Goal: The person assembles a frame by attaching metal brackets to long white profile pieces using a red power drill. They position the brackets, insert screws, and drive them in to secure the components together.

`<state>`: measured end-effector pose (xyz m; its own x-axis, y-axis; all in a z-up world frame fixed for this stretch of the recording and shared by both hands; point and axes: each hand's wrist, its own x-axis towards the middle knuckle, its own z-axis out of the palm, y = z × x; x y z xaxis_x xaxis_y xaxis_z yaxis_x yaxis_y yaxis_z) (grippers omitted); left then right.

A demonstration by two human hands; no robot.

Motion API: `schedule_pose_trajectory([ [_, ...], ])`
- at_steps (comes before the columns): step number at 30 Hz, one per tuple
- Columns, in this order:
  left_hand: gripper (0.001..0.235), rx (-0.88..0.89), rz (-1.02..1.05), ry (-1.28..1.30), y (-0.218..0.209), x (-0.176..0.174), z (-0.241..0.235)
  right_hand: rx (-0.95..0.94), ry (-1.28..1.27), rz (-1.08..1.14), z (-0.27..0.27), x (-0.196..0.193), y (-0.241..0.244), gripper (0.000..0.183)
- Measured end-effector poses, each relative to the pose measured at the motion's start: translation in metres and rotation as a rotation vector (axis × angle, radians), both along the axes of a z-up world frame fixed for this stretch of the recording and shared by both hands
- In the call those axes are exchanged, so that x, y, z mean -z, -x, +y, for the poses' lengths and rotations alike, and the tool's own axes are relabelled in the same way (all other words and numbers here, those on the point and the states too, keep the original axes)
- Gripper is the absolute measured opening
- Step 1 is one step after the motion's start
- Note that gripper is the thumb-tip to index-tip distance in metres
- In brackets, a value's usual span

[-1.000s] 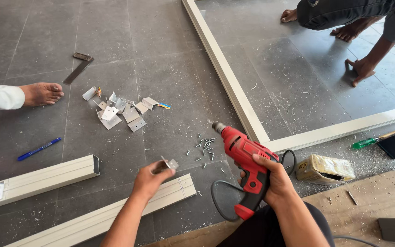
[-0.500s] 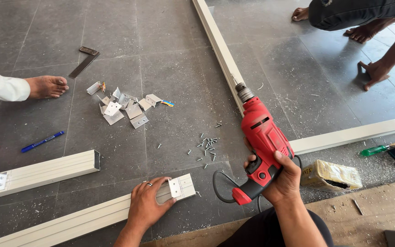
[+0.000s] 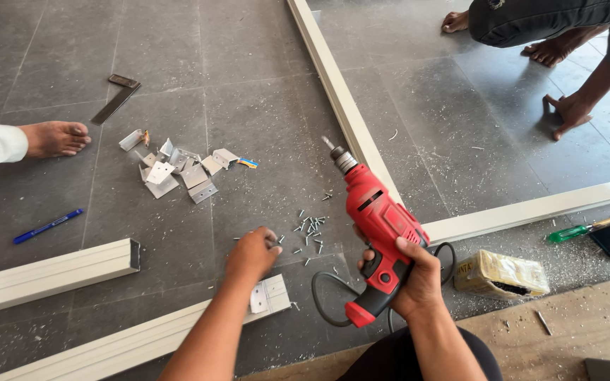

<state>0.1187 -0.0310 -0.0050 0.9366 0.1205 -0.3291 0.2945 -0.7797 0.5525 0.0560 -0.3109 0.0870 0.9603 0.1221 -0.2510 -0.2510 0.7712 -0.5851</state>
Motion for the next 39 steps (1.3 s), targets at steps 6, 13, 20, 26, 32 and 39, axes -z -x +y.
schedule_pose_trajectory([
  [6,0.03,0.074,-0.087,-0.134,-0.024,0.007,-0.034,-0.001,0.005,0.084,-0.001,0.009,-0.003,0.065],
  [13,0.02,0.158,-0.169,-0.211,-0.038,0.024,-0.046,-0.029,0.026,0.148,0.001,0.018,-0.006,0.059],
  [20,0.02,-0.171,-0.248,0.696,-0.055,0.051,-0.014,-0.222,0.153,0.151,-0.003,0.018,-0.002,0.057],
  [26,0.018,-0.522,-0.132,1.448,-0.025,0.026,0.052,-0.352,0.318,0.144,0.015,0.012,0.0,0.054],
  [32,0.02,-0.497,-0.047,1.442,0.0,0.0,0.071,-0.412,0.382,0.132,0.022,0.005,0.003,0.06],
  [39,0.022,-0.438,-0.033,1.406,0.002,-0.001,0.074,-0.422,0.438,0.143,0.019,0.001,0.006,0.065],
])
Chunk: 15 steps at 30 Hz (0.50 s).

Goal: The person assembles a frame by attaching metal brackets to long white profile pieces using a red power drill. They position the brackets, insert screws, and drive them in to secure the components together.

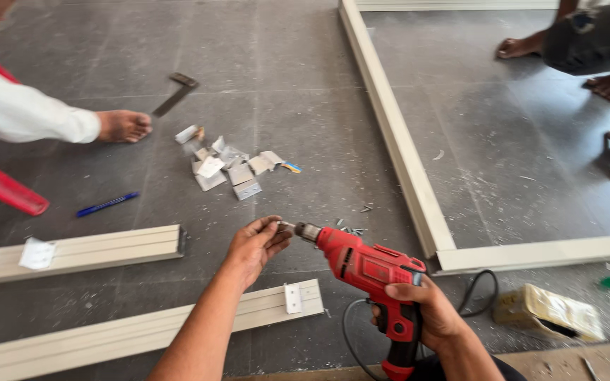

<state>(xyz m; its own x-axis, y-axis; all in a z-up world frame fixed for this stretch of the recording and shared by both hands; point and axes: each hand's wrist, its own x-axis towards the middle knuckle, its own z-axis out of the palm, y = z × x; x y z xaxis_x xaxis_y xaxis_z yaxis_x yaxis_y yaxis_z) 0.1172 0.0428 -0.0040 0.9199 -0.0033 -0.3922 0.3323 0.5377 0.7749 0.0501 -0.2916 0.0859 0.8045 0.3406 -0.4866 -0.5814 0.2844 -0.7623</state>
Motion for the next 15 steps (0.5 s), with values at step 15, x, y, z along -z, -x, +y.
schedule_pose_trajectory([
  [15,0.022,0.204,-0.019,-0.475,0.01,0.003,0.028,-0.103,0.142,-0.054,0.015,-0.032,0.004,0.087],
])
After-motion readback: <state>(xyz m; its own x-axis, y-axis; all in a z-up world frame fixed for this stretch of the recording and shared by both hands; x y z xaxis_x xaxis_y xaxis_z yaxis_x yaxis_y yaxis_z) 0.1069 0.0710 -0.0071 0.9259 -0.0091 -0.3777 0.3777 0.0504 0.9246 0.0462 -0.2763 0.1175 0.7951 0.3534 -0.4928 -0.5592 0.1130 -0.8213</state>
